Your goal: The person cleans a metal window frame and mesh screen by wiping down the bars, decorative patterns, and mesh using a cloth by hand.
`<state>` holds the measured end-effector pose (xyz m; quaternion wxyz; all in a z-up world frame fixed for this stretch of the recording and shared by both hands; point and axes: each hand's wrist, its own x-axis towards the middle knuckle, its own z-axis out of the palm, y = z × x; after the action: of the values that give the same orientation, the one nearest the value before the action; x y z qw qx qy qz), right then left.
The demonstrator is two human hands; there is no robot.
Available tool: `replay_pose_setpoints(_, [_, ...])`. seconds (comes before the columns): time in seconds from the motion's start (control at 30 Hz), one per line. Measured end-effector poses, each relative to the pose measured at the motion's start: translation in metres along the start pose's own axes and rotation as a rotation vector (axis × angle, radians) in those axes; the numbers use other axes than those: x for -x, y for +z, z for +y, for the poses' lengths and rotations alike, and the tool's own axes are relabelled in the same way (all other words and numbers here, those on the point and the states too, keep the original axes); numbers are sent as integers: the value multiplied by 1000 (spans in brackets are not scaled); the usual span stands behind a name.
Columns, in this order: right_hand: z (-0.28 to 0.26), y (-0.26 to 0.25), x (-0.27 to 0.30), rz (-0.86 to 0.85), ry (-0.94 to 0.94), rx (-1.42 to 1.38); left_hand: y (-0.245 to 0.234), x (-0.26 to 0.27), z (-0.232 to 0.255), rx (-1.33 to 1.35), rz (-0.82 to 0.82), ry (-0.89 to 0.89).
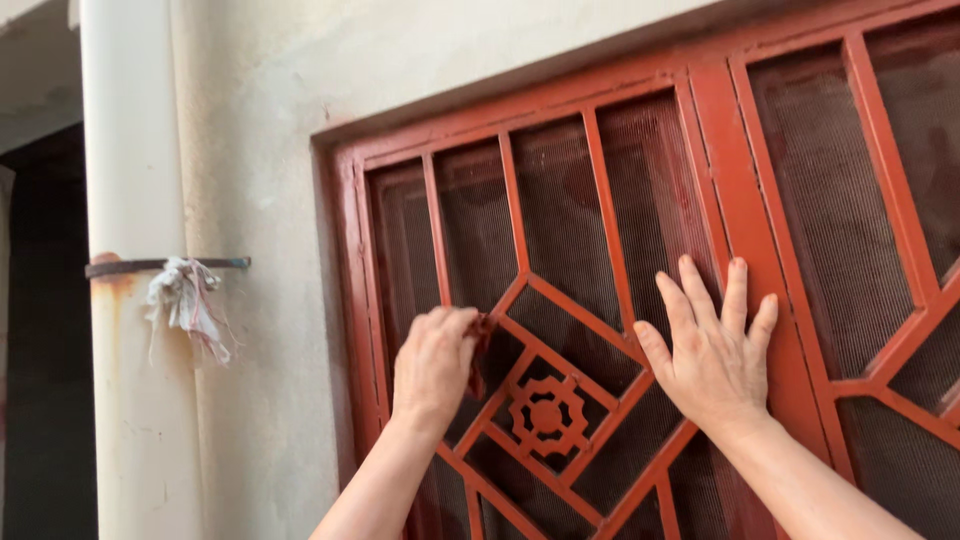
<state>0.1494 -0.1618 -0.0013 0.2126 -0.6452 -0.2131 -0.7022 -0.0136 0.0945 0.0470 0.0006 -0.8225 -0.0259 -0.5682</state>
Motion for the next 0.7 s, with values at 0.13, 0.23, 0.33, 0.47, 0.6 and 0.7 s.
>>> replay_pose_setpoints(0.13, [0, 0, 1, 18, 4, -10, -5, -33, -4, 5, 380, 134])
replay_pose_setpoints(0.23, [-2, 1, 1, 25, 9, 20, 15, -44, -1, -60, 355, 131])
replay_pose_setpoints(0.33, [1, 3, 0, 40, -14, 44, 34, -45, -4, -97, 239, 139])
replay_pose_setpoints(0.47, [2, 6, 2, 31, -18, 78, 42, -71, -12, -141, 280, 201])
replay_pose_setpoints(0.6, [2, 6, 1, 23, -12, 72, 41, -112, -13, -131, 308, 156])
replay_pose_setpoints(0.7, [2, 5, 0, 12, -7, 87, 35, -143, -13, -103, 339, 123])
